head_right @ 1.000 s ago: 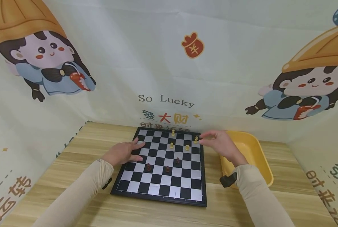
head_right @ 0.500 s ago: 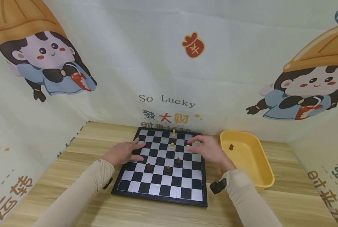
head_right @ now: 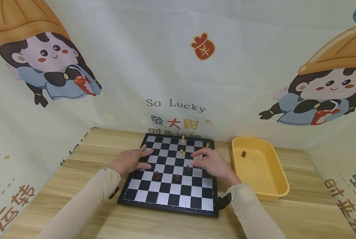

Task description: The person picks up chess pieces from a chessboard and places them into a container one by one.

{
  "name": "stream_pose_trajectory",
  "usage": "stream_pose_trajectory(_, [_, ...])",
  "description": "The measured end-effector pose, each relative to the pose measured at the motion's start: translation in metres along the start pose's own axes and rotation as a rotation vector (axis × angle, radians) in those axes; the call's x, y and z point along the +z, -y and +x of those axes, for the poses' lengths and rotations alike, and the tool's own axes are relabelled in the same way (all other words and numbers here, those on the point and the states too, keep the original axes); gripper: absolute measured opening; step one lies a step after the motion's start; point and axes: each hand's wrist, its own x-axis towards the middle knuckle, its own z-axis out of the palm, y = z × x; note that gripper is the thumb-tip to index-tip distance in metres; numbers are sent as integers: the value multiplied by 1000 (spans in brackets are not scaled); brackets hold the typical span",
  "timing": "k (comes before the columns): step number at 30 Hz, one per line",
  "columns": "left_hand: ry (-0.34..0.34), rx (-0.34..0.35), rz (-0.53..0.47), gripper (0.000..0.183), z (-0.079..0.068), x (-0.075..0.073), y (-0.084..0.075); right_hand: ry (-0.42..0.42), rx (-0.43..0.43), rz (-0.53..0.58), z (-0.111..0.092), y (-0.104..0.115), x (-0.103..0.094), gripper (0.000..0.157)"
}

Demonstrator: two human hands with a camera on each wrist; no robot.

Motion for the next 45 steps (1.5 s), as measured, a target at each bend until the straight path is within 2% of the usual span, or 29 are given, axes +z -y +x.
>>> stream_pose_trajectory(12, [7,-14,-4,77,-1,0,1,21,45,-25,4,-5,15,40])
stream_pose_trajectory(19, [27,-4,-13,76,0,-1,0,27,70,0,5,-9,22,37])
stream_pose_trajectory(24, [17,10,-17,76,1,-3,-1,32,70,34,5,-12,22,35])
stream_pose_trajectory(27, [21,-5,-11,76,1,-3,0,43,88,52,6,-13,24,32])
stream_pose_trajectory(31, [37,-21,-12,77,0,-3,1,51,80,35,7,-14,26,31])
stream_pose_trajectory(38, [43,-29,-17,77,-1,-6,-1,44,15,-26,11,-16,28,28])
stream_pose_trajectory(45, [45,-24,-10,77,2,-4,0,37,-2,27,11,-20,31,21])
